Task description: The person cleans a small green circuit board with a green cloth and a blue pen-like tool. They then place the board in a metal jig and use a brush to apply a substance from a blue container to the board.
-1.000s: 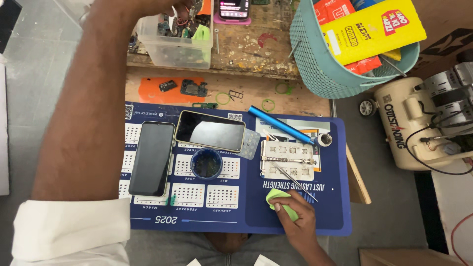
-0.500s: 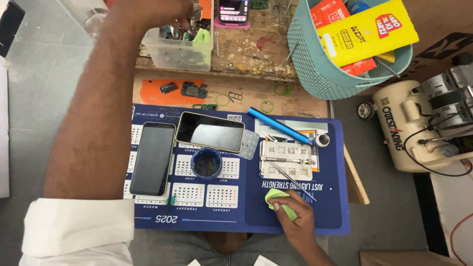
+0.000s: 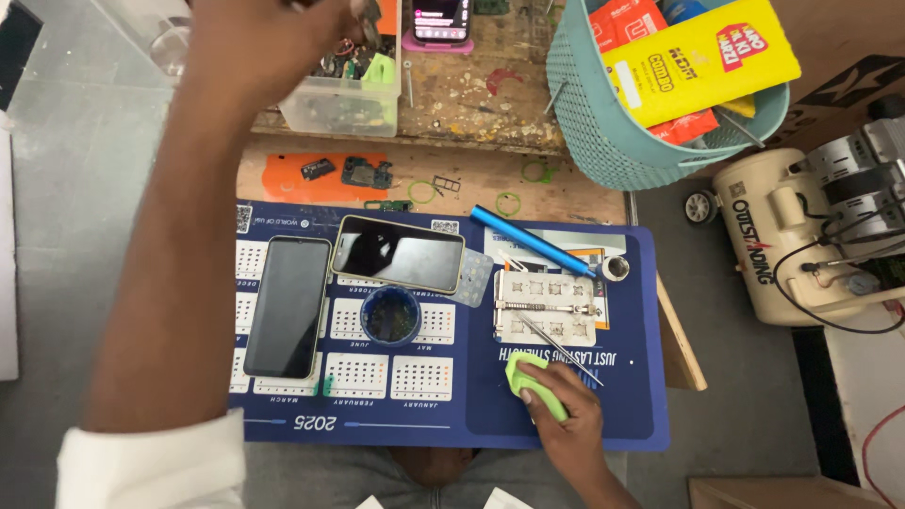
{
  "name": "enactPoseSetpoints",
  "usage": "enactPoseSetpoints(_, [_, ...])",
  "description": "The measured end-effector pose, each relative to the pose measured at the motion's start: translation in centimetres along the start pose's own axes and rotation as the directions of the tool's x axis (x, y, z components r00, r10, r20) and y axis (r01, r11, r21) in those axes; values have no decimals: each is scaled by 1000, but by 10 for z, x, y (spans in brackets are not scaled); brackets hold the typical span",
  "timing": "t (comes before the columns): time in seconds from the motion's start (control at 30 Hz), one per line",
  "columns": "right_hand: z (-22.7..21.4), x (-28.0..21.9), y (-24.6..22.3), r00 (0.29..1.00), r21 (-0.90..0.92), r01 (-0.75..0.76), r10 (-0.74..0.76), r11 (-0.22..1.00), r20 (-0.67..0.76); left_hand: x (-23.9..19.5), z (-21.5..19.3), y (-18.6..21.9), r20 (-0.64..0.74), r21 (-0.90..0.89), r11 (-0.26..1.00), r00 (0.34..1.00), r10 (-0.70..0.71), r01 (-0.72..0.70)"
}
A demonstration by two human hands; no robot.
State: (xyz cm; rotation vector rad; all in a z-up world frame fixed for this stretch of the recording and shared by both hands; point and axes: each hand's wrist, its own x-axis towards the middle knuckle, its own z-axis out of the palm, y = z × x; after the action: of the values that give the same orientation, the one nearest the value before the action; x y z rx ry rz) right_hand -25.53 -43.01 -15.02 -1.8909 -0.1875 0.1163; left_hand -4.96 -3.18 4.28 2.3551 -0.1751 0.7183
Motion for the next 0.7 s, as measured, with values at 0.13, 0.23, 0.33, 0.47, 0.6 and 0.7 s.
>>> enactPoseSetpoints(0.13, [0,-2,4,994,17,-110,109,994,22,-106,-28,74,29,-409,912,1000,10,3])
enactPoseSetpoints(0.23, [2,-3,7,989,-64,146,-147,987,-2,-186,-3,124,125,-473,864,984,-129,173])
enactPoseSetpoints(0.33, [2,-1,9,989,-71,149,-150,986,-9,-229,49,142,241,-529,702,878,-414,476])
enactPoseSetpoints(0.47, [-1,-16,14,948,-135,291,-304,947,-91,-280,92,141,332,-342,640,725,-603,688])
enactPoseSetpoints(0.6, [-7,-11,11,943,-165,301,-319,939,-94,-300,100,133,248,-72,830,816,-523,554])
enactPoseSetpoints(0.7, [-5,-10,11,931,-232,330,-356,915,-82,-305,97,123,218,11,912,889,-402,410])
